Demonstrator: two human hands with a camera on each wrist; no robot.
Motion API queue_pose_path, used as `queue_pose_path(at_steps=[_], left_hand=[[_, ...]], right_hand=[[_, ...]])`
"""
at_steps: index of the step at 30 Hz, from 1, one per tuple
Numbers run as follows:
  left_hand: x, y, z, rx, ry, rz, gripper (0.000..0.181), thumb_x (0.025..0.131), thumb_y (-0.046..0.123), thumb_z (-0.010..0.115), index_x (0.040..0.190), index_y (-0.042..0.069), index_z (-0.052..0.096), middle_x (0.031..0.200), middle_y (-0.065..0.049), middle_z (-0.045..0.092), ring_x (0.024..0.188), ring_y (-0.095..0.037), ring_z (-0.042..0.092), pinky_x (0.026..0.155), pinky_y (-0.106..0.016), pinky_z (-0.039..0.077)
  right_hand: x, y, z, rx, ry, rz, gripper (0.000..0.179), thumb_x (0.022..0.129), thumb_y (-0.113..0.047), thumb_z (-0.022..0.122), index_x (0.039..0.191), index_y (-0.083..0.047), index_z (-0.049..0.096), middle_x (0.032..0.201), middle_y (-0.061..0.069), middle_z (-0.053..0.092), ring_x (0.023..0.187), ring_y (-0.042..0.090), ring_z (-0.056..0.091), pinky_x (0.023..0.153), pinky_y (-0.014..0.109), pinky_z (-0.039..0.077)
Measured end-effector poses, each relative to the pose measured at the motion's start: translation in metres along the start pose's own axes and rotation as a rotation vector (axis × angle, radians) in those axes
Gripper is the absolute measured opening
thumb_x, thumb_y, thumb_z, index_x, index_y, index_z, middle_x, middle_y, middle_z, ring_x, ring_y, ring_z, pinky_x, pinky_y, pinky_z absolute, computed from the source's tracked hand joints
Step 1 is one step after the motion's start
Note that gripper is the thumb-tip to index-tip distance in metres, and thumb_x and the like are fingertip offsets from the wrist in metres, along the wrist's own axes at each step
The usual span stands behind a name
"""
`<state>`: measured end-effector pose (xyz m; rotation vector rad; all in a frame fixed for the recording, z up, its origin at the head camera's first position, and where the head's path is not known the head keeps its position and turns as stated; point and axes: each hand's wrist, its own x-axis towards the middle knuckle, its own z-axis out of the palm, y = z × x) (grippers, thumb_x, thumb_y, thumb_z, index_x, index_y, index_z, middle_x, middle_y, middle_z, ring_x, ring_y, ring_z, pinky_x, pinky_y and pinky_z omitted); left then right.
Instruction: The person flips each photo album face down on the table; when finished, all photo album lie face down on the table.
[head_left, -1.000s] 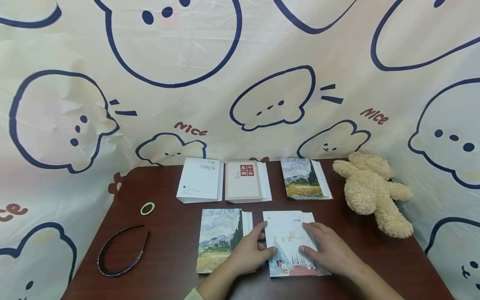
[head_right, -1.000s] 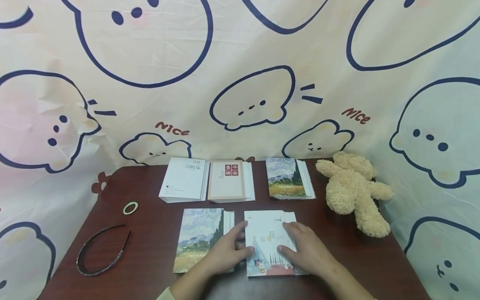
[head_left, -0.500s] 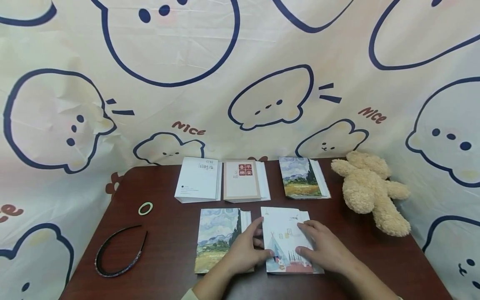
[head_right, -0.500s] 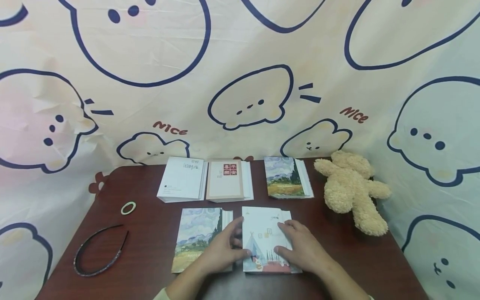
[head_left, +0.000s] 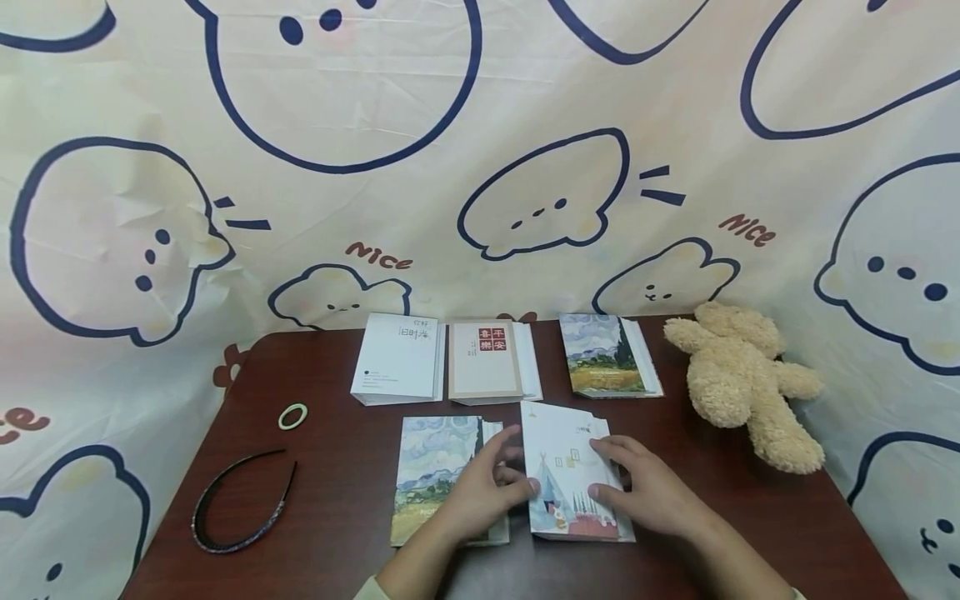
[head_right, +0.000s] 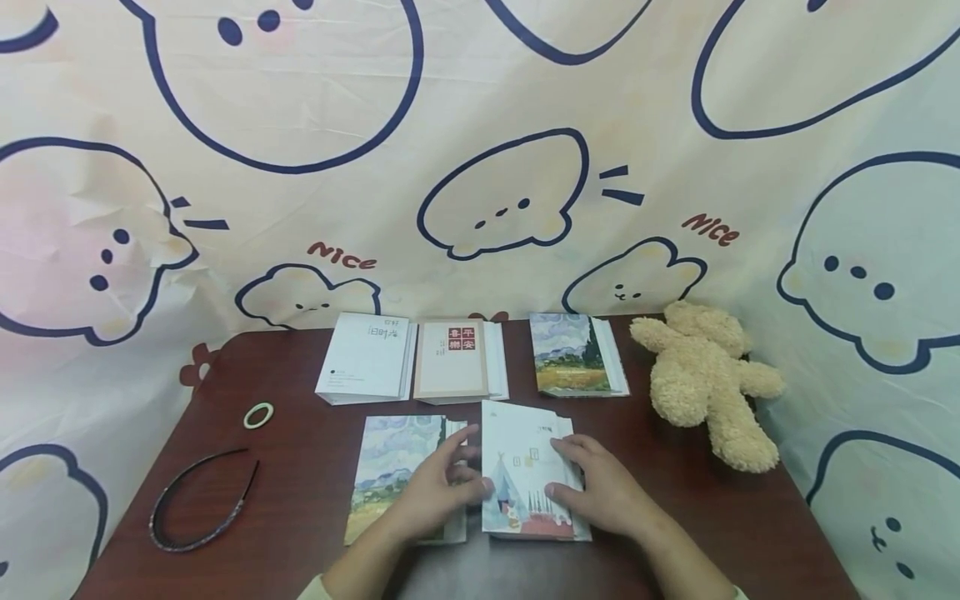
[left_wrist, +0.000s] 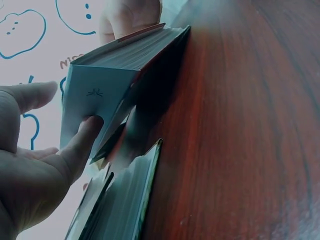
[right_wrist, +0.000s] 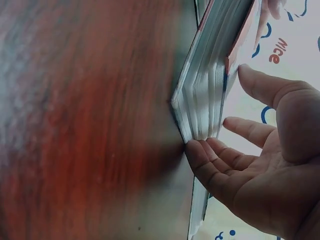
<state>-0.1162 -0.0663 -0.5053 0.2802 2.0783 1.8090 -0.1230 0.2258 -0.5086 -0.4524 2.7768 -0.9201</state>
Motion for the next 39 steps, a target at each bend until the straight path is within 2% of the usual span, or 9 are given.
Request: queue_pose_path(at_steps=[4,9,13,17,21,25,29,33,39], left_hand=[[-0.001,0.003,0.0,-0.056,0.01,0.023,0.076,0.094,0.01,0.072,0.16,0.007,0.035,0.143,-0.021,0.056,0.105,-0.025,0.069,0.086,-0.035,0.059],[-0.003,0.006,-0.002,-0.116,0.005,0.026,0.064,0.094,0.004,0.068,0.154,0.004,0.046,0.142,-0.019,0.057,0.108,-0.029,0.068,0.087,-0.032,0.059],[-0.004,0.006,-0.004,-0.102,-0.01,0.025,0.058,0.095,0.005,0.07,0.15,0.008,0.053,0.141,-0.014,0.058,0.113,-0.032,0.066,0.087,-0.033,0.058],[-0.003,0.005,-0.006,-0.067,-0.013,0.047,0.06,0.092,0.005,0.074,0.149,0.015,0.056,0.14,-0.013,0.059,0.124,-0.033,0.059,0.097,-0.039,0.056],[-0.001,0.003,-0.006,-0.059,0.001,0.074,0.064,0.089,0.001,0.076,0.147,0.018,0.057,0.139,-0.012,0.06,0.13,-0.035,0.056,0.104,-0.043,0.052],[-0.001,0.005,-0.006,-0.089,0.011,0.088,0.065,0.087,-0.002,0.077,0.146,0.018,0.057,0.139,-0.014,0.06,0.13,-0.037,0.058,0.095,-0.039,0.057],[-0.002,0.008,-0.006,-0.122,0.005,0.091,0.065,0.088,-0.001,0.078,0.146,0.017,0.056,0.142,-0.014,0.058,0.127,-0.037,0.06,0.089,-0.036,0.058],[-0.003,0.012,-0.007,-0.116,-0.004,0.094,0.063,0.09,0.005,0.078,0.147,0.019,0.056,0.147,-0.012,0.052,0.127,-0.035,0.06,0.092,-0.037,0.056],[-0.003,0.016,-0.007,-0.195,-0.03,0.101,0.064,0.09,0.001,0.077,0.148,0.016,0.055,0.152,-0.016,0.041,0.129,-0.036,0.057,0.101,-0.036,0.054]], right_hand=[[0.001,0.0,-0.001,0.032,-0.006,-0.005,0.067,0.09,-0.045,0.079,0.145,-0.011,0.061,0.144,0.01,0.056,0.12,0.023,0.06,0.09,0.036,0.056],[0.002,-0.001,-0.002,0.098,-0.035,0.015,0.069,0.092,-0.045,0.078,0.148,-0.011,0.058,0.148,0.013,0.053,0.114,0.022,0.062,0.086,0.032,0.056],[0.004,-0.001,-0.001,0.154,-0.065,0.044,0.071,0.092,-0.046,0.077,0.15,-0.012,0.055,0.151,0.014,0.05,0.109,0.019,0.064,0.085,0.029,0.056],[0.005,-0.002,0.0,0.199,-0.074,0.047,0.071,0.093,-0.044,0.077,0.151,-0.011,0.053,0.151,0.014,0.05,0.114,0.023,0.064,0.086,0.028,0.057],[0.005,-0.005,0.0,0.257,-0.089,0.044,0.07,0.095,-0.042,0.076,0.152,-0.011,0.052,0.151,0.015,0.049,0.122,0.031,0.061,0.089,0.03,0.058],[0.007,-0.009,0.0,0.302,-0.107,0.063,0.07,0.095,-0.043,0.076,0.153,-0.013,0.051,0.151,0.014,0.049,0.128,0.033,0.057,0.092,0.032,0.057],[0.008,-0.012,0.001,0.336,-0.119,0.067,0.071,0.094,-0.042,0.076,0.153,-0.011,0.051,0.148,0.015,0.052,0.128,0.033,0.058,0.097,0.043,0.054],[0.01,-0.014,0.003,0.413,-0.146,0.082,0.071,0.095,-0.039,0.076,0.154,-0.01,0.049,0.142,0.014,0.058,0.127,0.031,0.059,0.103,0.051,0.048],[0.013,-0.017,0.006,0.524,-0.186,0.093,0.072,0.097,-0.038,0.073,0.156,-0.008,0.045,0.142,0.016,0.06,0.131,0.033,0.056,0.108,0.054,0.044]])
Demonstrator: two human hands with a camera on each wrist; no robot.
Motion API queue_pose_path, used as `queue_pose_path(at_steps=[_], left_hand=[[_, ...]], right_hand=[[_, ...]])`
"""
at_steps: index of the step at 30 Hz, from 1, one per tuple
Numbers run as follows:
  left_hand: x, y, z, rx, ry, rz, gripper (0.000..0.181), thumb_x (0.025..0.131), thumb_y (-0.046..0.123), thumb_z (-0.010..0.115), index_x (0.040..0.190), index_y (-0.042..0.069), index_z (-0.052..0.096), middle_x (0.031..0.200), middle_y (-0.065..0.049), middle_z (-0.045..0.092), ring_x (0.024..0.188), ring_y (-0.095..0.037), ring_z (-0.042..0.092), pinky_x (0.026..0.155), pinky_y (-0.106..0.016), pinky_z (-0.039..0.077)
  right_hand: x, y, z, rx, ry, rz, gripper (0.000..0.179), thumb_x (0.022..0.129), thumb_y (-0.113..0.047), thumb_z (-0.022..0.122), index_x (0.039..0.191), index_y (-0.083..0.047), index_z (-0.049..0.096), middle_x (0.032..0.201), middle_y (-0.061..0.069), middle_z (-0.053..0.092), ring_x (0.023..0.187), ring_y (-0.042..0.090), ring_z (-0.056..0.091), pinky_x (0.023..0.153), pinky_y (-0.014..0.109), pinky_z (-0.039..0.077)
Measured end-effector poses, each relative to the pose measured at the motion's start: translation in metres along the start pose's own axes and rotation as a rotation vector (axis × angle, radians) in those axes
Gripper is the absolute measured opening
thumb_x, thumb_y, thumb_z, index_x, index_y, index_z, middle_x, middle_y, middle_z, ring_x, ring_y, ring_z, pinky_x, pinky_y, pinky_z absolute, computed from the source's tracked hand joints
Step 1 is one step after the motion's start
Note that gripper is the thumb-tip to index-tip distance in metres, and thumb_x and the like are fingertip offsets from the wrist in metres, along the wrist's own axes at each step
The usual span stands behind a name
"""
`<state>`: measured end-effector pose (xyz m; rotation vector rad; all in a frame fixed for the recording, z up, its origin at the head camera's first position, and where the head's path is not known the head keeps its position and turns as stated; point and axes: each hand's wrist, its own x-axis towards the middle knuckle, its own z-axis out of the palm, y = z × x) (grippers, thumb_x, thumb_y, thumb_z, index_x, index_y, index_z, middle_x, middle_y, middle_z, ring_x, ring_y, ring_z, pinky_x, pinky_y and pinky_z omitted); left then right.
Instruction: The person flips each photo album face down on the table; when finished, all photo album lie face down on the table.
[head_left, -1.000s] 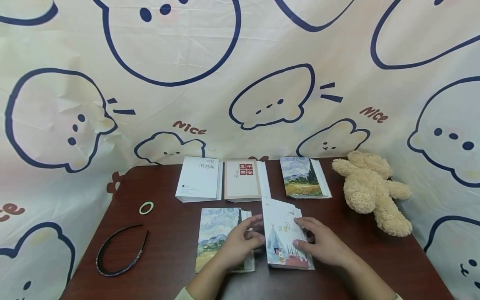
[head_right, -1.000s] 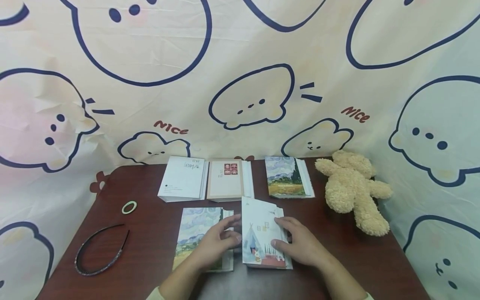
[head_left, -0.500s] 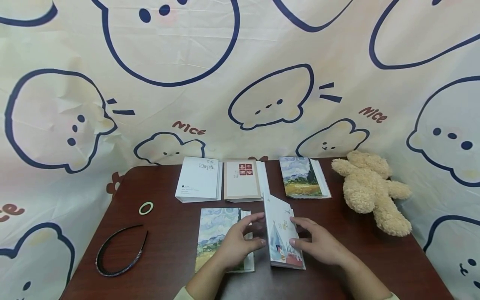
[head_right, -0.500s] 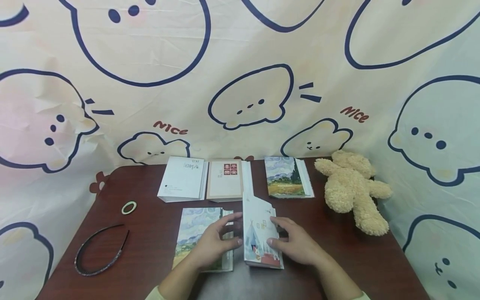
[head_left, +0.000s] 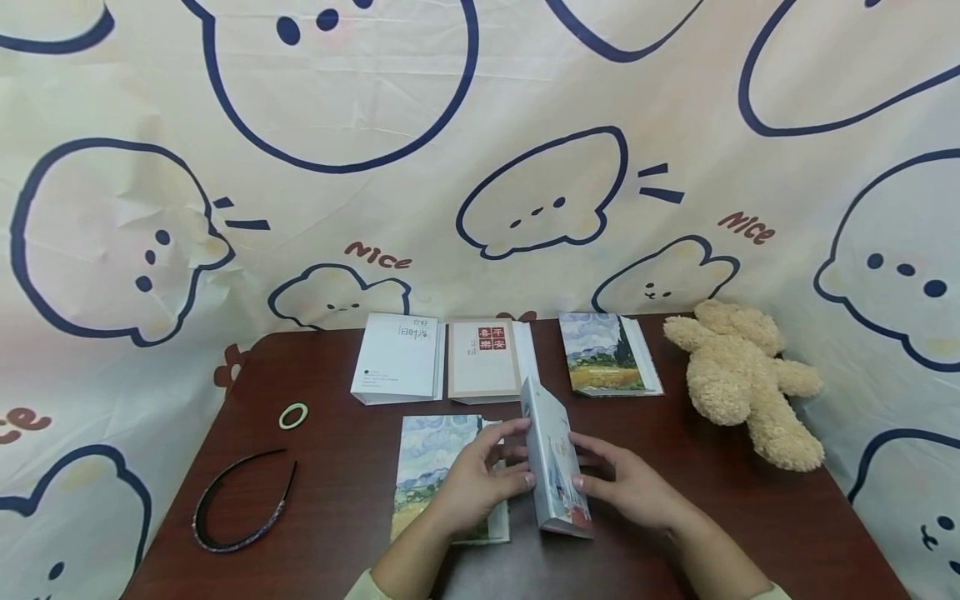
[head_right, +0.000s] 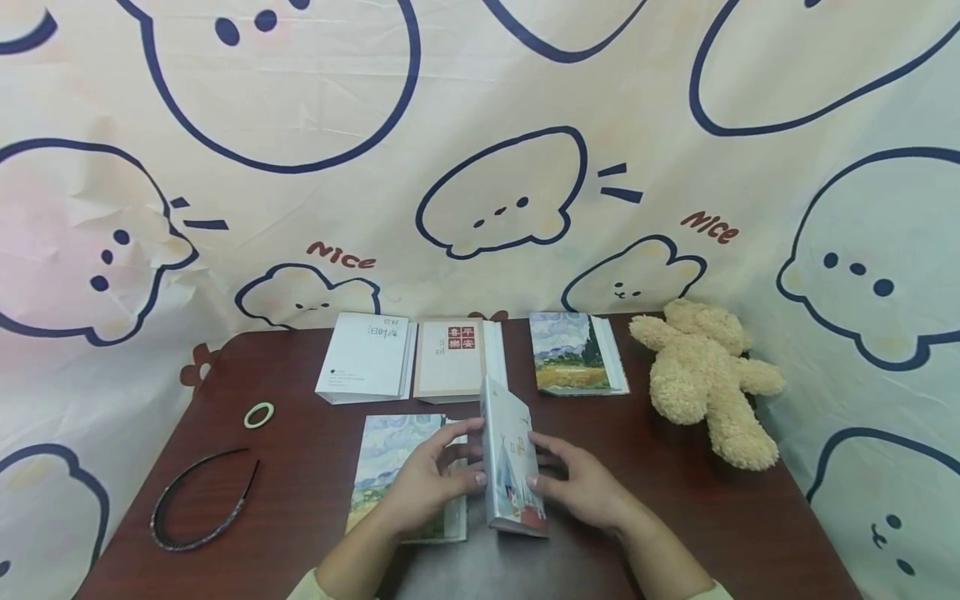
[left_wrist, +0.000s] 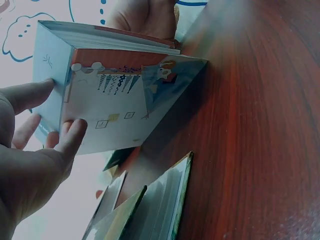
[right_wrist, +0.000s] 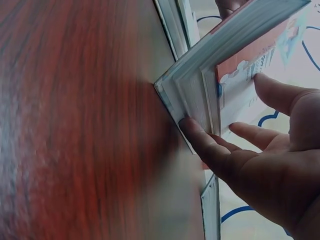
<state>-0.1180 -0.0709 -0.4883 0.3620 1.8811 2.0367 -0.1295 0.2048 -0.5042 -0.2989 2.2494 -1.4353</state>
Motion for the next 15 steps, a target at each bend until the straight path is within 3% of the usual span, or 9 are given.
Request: queue_pose_path(at_steps=[8,15], left_hand=[[-0.0003,0.004,0.0033,-0.056,-0.007,-0.003,0.068,0.089,0.0,0.078,0.15,0.016,0.052,0.149,-0.02,0.04,0.126,-0.034,0.058,0.102,-0.036,0.053],[0.0033,0.0085,0.0057,-0.068,0.004,-0.024,0.072,0.088,0.0,0.08,0.151,0.018,0.05,0.139,-0.023,0.047,0.121,-0.031,0.058,0.096,-0.04,0.057]], right_hand=[[-0.0014,-0.0015,0.006,0.172,-0.066,0.011,0.076,0.098,-0.033,0.073,0.16,-0.005,0.037,0.152,0.024,0.05,0.139,0.04,0.049,0.11,0.052,0.045],[0.0008,-0.0026,0.0079,0.311,-0.133,-0.004,0.075,0.1,-0.025,0.07,0.161,-0.001,0.032,0.158,0.028,0.04,0.144,0.042,0.042,0.107,0.041,0.049]])
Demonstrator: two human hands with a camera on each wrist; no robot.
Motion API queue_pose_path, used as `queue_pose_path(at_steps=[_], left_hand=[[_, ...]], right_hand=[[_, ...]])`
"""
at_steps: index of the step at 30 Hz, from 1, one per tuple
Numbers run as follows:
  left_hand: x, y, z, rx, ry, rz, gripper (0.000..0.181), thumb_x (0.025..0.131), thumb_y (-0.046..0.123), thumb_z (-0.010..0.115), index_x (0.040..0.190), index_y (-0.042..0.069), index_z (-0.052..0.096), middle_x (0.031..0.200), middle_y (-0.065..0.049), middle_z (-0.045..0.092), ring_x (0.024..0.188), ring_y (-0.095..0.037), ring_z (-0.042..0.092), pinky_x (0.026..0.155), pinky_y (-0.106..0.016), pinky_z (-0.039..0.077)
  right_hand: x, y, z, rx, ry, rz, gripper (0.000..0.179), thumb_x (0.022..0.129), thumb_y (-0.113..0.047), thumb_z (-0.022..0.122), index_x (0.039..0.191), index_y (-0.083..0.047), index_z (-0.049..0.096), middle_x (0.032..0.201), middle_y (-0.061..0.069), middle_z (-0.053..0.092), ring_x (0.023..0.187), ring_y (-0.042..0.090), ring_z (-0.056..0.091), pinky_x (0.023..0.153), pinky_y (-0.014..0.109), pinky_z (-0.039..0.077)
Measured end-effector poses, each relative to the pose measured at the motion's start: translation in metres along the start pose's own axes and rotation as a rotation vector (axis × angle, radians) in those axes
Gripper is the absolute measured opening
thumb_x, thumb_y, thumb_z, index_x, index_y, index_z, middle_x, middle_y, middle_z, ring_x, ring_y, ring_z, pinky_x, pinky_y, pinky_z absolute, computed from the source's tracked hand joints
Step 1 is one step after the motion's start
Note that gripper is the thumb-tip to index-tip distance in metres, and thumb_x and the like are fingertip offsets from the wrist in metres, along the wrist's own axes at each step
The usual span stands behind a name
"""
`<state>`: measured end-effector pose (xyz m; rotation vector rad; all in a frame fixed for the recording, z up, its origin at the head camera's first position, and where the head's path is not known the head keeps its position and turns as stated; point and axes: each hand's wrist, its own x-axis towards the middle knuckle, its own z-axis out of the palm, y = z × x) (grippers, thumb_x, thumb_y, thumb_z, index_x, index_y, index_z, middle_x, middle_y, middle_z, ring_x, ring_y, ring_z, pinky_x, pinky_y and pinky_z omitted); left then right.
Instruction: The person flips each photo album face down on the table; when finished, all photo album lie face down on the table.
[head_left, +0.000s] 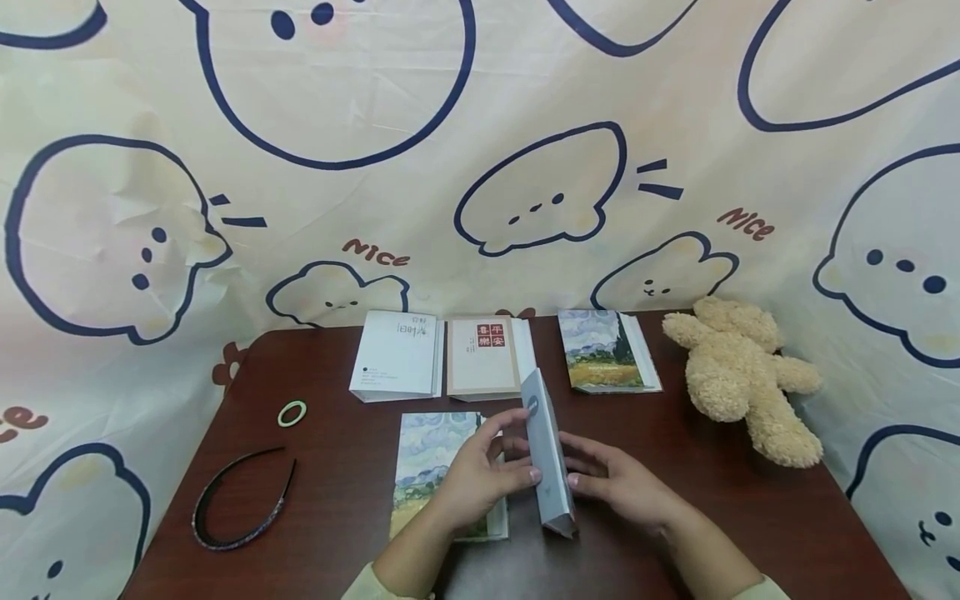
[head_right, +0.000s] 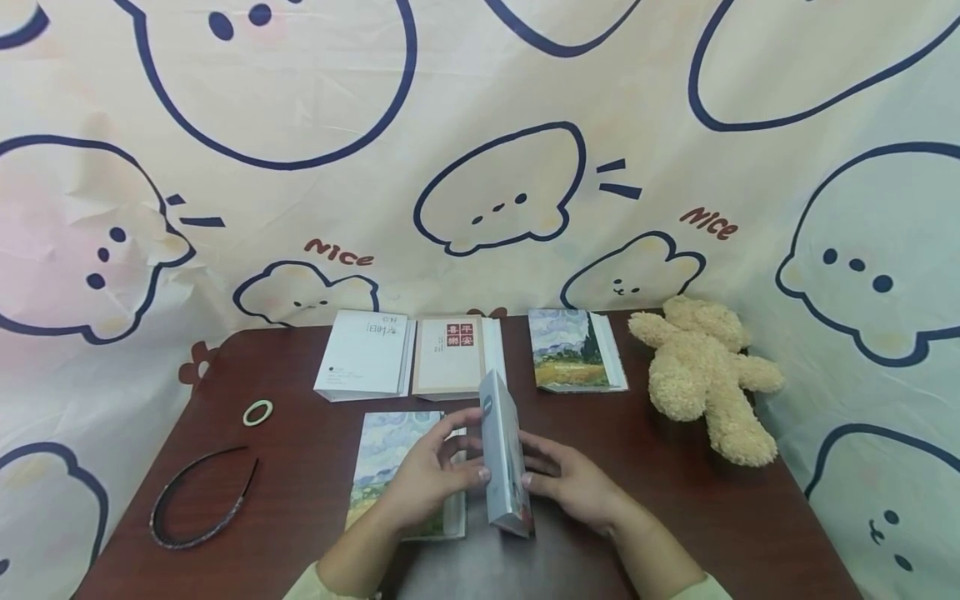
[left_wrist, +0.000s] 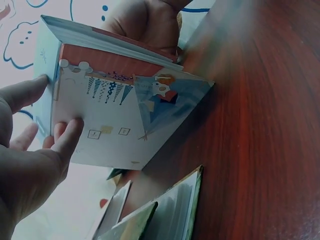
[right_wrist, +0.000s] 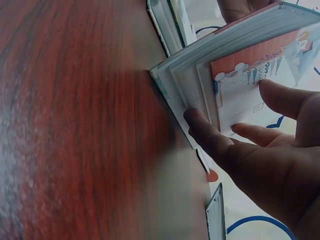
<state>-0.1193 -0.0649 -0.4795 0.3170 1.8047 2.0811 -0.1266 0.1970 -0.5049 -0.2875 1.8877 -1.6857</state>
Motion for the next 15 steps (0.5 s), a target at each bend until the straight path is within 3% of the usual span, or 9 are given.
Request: queue_pose_path(at_steps=[11,15], left_hand=[[0.0034,0.0059,0.0046,0.022,-0.005,0.025,0.072,0.087,-0.001,0.081,0.15,0.016,0.049,0.14,-0.02,0.045,0.122,-0.036,0.057,0.099,-0.037,0.056],[0.0018,0.0044,0.007,0.037,0.004,0.032,0.072,0.086,-0.001,0.081,0.149,0.015,0.05,0.137,-0.021,0.048,0.121,-0.037,0.057,0.098,-0.036,0.056]], right_hand=[[0.0003,-0.0064,0.0022,0.054,-0.037,-0.031,0.074,0.101,-0.019,0.068,0.16,0.003,0.029,0.157,0.029,0.041,0.145,0.04,0.042,0.105,0.032,0.049],[-0.0009,-0.0058,0.0041,-0.012,-0.009,-0.013,0.072,0.101,-0.021,0.068,0.16,0.002,0.032,0.155,0.027,0.045,0.143,0.038,0.043,0.108,0.036,0.046]])
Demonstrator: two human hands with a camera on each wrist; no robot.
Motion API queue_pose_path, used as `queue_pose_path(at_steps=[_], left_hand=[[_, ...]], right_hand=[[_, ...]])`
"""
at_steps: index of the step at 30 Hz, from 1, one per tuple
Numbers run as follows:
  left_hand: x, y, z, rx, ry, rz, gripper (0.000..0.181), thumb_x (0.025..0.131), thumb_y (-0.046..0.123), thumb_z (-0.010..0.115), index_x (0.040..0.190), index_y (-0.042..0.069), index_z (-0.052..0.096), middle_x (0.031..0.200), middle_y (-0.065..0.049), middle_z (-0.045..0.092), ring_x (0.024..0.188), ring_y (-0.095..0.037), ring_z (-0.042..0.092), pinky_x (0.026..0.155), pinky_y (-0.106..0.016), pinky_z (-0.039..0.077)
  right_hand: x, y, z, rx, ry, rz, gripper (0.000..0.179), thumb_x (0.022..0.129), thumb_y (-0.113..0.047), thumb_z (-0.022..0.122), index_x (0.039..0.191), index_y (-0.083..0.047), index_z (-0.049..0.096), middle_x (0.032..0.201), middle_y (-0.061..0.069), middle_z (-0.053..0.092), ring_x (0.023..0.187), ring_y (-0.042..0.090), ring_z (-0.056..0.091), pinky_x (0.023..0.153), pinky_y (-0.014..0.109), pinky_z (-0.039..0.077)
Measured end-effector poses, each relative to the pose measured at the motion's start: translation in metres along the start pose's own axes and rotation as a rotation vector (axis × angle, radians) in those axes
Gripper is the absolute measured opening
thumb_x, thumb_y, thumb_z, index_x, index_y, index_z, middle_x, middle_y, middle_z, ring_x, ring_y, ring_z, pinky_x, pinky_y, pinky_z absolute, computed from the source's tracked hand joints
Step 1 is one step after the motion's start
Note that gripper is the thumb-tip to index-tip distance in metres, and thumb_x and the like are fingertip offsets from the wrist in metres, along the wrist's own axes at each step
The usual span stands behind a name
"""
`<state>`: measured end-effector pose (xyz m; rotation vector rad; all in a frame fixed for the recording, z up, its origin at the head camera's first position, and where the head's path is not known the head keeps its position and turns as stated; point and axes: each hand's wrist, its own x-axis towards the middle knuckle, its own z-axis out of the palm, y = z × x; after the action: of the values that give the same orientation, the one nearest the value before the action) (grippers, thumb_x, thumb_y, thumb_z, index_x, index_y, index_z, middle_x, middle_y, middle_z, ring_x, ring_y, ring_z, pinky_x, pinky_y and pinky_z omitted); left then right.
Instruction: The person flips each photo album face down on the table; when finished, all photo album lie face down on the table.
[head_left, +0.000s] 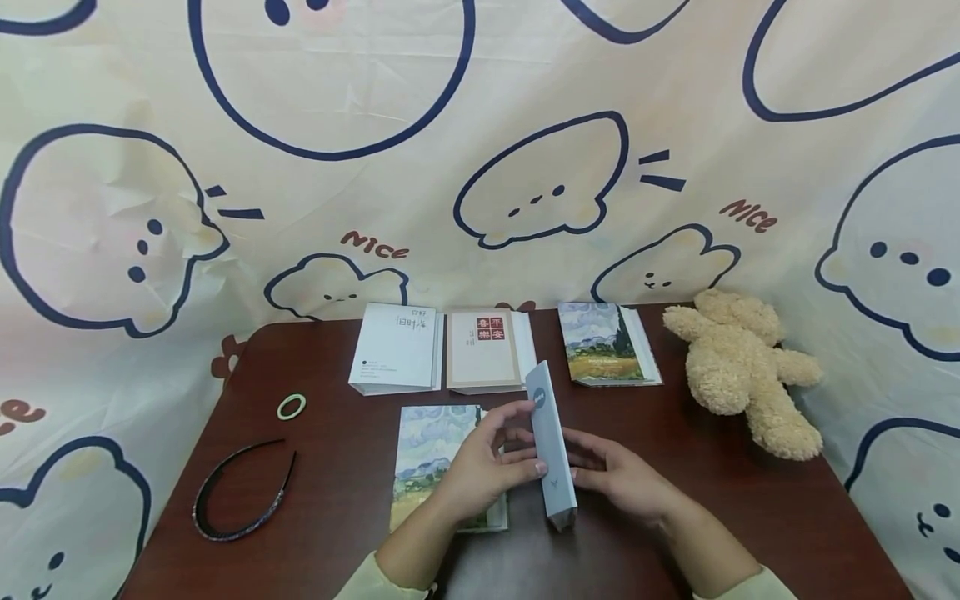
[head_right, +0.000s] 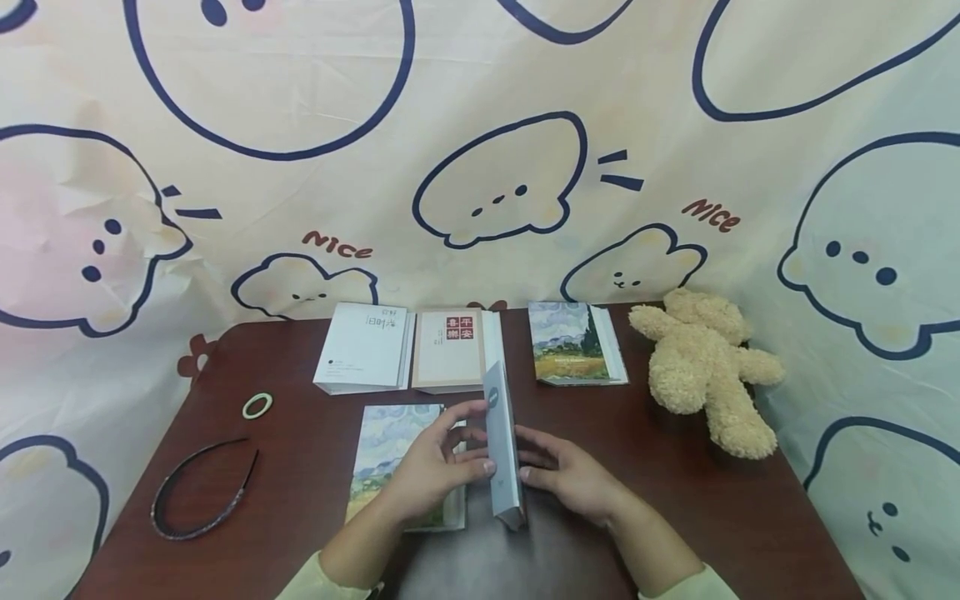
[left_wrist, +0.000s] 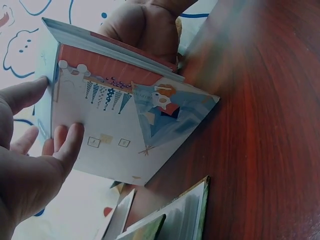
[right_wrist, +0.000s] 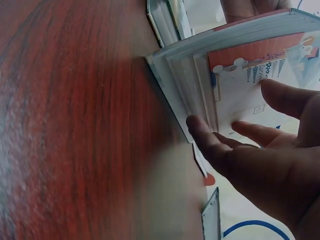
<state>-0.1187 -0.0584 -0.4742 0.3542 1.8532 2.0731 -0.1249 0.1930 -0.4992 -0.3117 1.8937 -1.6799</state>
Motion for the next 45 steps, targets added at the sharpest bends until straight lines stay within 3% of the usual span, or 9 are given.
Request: queue_pose_path(at_steps=[5,8,14,22,28,36,45], left_hand=[[0.0,0.0,0.003,-0.001,0.005,-0.003,0.073,0.087,0.001,0.082,0.15,0.016,0.049,0.13,-0.02,0.054,0.118,-0.034,0.059,0.097,-0.036,0.057],[0.001,0.0,0.005,0.002,0.005,-0.001,0.074,0.087,0.003,0.082,0.152,0.016,0.047,0.132,-0.017,0.055,0.117,-0.03,0.06,0.096,-0.036,0.057],[0.003,-0.007,0.01,0.017,0.011,-0.004,0.075,0.088,0.007,0.082,0.153,0.016,0.046,0.14,-0.012,0.05,0.119,-0.027,0.059,0.095,-0.036,0.056],[0.003,-0.018,0.016,0.049,0.018,-0.025,0.073,0.089,0.013,0.083,0.152,0.016,0.048,0.138,-0.009,0.053,0.123,-0.028,0.059,0.092,-0.034,0.056],[0.002,-0.026,0.02,0.051,-0.005,-0.019,0.073,0.088,0.013,0.083,0.152,0.015,0.048,0.138,-0.011,0.055,0.129,-0.03,0.055,0.097,-0.034,0.055],[-0.001,-0.035,0.026,0.186,-0.031,-0.035,0.075,0.088,0.024,0.085,0.153,0.018,0.048,0.141,-0.009,0.054,0.133,-0.03,0.054,0.107,-0.055,0.047],[-0.003,-0.039,0.029,0.287,-0.056,-0.082,0.073,0.086,0.026,0.086,0.15,0.026,0.052,0.141,-0.005,0.052,0.13,-0.031,0.055,0.105,-0.05,0.046]], right_hand=[[-0.003,-0.007,-0.002,-0.189,0.099,0.008,0.063,0.1,-0.031,0.07,0.155,-0.012,0.047,0.15,0.011,0.056,0.14,0.03,0.047,0.112,0.049,0.037],[-0.007,-0.014,-0.004,-0.229,0.117,-0.03,0.059,0.101,-0.032,0.068,0.154,-0.013,0.049,0.145,0.01,0.059,0.135,0.029,0.051,0.108,0.041,0.043],[-0.015,-0.029,-0.008,-0.172,0.101,-0.124,0.057,0.106,-0.027,0.06,0.155,-0.002,0.043,0.145,0.02,0.057,0.129,0.034,0.057,0.097,0.025,0.051],[-0.023,-0.035,-0.013,-0.112,0.11,-0.153,0.053,0.109,-0.025,0.055,0.156,-0.003,0.042,0.149,0.023,0.05,0.127,0.028,0.057,0.098,0.03,0.053],[-0.029,-0.041,-0.017,-0.102,0.114,-0.167,0.055,0.109,-0.023,0.054,0.157,-0.001,0.038,0.149,0.026,0.049,0.122,0.023,0.061,0.096,0.031,0.055],[-0.037,-0.045,-0.023,-0.148,0.171,-0.123,0.061,0.105,-0.023,0.063,0.157,-0.004,0.038,0.139,0.024,0.057,0.12,0.028,0.063,0.092,0.031,0.056],[-0.044,-0.042,-0.03,-0.122,0.204,-0.117,0.068,0.101,-0.019,0.069,0.158,-0.006,0.036,0.133,0.024,0.061,0.113,0.025,0.067,0.085,0.037,0.06]])
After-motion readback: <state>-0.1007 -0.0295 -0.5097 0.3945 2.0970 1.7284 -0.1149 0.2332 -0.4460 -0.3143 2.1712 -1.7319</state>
